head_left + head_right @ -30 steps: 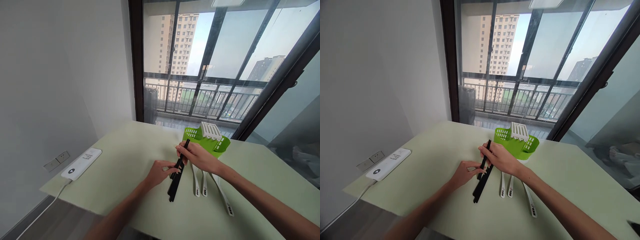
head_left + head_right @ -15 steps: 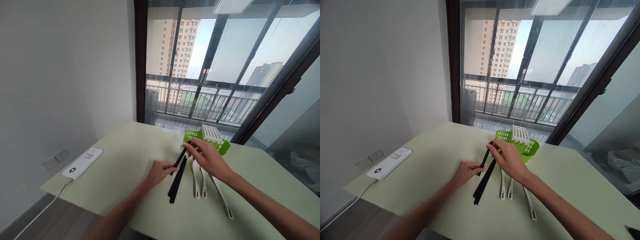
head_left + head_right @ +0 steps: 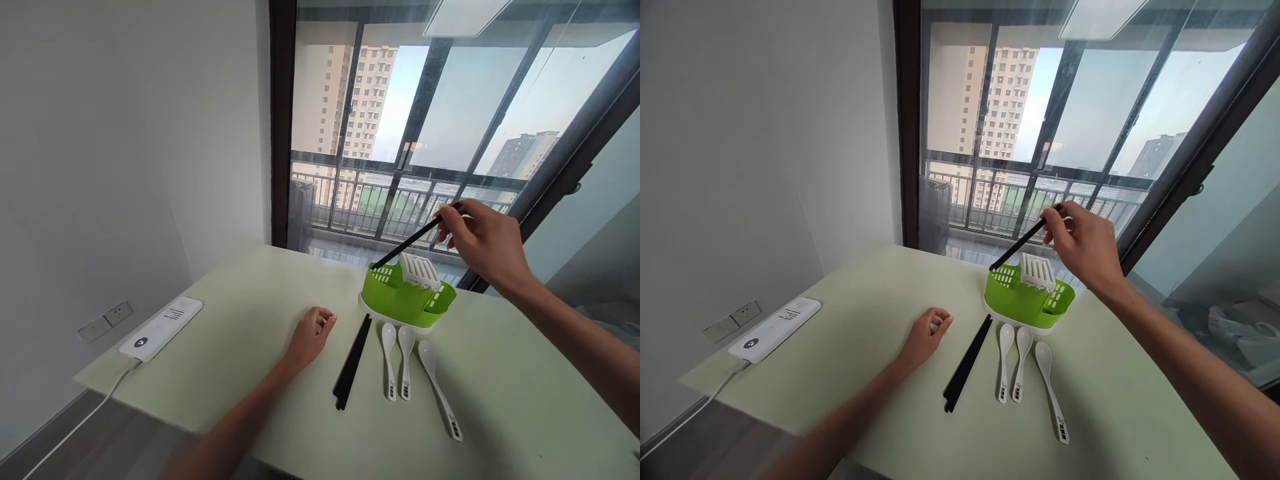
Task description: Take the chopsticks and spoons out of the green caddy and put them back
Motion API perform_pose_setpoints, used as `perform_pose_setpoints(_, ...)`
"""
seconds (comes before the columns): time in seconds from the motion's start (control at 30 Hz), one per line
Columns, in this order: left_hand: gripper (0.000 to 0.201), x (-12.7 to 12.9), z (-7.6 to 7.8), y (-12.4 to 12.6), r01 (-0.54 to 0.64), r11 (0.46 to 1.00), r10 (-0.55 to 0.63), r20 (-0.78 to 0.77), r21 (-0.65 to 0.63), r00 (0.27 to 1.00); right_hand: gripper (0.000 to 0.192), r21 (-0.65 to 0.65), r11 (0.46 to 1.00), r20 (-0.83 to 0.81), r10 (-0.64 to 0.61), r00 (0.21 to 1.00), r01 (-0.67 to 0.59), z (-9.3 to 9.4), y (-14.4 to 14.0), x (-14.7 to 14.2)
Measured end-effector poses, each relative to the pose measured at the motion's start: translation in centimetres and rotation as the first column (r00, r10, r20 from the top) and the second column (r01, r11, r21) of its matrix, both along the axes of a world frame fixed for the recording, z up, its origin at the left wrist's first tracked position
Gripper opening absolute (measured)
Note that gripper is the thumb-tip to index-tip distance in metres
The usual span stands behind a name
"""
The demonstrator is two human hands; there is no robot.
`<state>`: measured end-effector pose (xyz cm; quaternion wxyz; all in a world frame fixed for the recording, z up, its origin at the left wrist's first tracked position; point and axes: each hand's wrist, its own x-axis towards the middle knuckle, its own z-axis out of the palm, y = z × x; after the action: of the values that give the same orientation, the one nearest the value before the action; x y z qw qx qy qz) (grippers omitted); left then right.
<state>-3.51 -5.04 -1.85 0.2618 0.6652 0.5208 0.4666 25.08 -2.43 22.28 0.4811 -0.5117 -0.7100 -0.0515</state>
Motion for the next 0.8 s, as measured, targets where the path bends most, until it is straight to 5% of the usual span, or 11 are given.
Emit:
perform_pose_setpoints(0.2,0.033,-0.2,-0.1,-0.6,0.031,0.998,-0.033,-0.03,-0.059,0.999,0.034,-0.146,0.983,0.283,-0.068,0.957,0.113,-3.2,6.8,0.7)
perform_pose_setpoints(0.43,0.025,-0.2,0.0,-1.6,0.072,0.996,-0.077,-0.084,-0.062,0.994,0.034,-0.267,0.954,0.332,-0.044,0.942,0.139,-7.5,11.8,1.2)
perform_pose_setpoints(0.67,0.019,0.1,0.0,-2.3,0.131,0.989,-0.144,-0.27,-0.068,0.952,0.03,-0.32,0.93,0.306,-0.077,0.949,0.179,-7.8,13.9,2.1)
perform_pose_setpoints(0.8,0.013,0.2,0.3,-2.8,0.22,0.975,-0.209,-0.42,-0.023,0.883,0.043,-0.184,0.962,0.206,-0.162,0.965,0.201,-6.8,12.1,1.9)
